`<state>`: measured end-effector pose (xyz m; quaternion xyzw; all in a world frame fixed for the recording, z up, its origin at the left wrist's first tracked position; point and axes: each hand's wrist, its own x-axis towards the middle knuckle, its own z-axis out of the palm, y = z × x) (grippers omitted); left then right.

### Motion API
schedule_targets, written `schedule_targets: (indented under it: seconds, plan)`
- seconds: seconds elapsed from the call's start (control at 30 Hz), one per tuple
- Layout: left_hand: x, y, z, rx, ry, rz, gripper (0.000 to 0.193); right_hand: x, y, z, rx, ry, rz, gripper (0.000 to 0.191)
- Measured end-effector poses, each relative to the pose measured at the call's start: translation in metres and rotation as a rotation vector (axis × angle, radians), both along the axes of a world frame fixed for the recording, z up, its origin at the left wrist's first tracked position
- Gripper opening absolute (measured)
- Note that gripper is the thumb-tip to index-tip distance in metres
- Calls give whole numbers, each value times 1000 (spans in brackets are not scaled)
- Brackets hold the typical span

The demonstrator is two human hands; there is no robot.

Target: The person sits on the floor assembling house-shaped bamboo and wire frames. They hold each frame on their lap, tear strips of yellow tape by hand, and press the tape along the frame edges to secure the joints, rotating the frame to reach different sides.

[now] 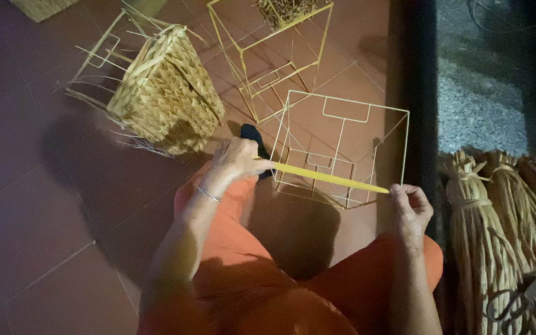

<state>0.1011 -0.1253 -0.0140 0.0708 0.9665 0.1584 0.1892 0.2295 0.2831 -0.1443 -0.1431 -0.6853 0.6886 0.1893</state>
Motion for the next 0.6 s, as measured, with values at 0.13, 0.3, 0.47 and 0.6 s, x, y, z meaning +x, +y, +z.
schedule_targets:
  seconds: [0.13,0.3,0.47,0.6]
  plan:
    - [18,1,-18,282,349,-134,34,0,-17,31,-45,129,10,14]
    - [42,1,-39,251,590,-402,17,6,-40,92,665,199,-130,32]
    - [40,9,-43,367,668,-387,14,5,-72,128,1232,381,46,27]
    - [39,14,-44,328,692,-409,11,-15,-97,118,1333,432,177,21]
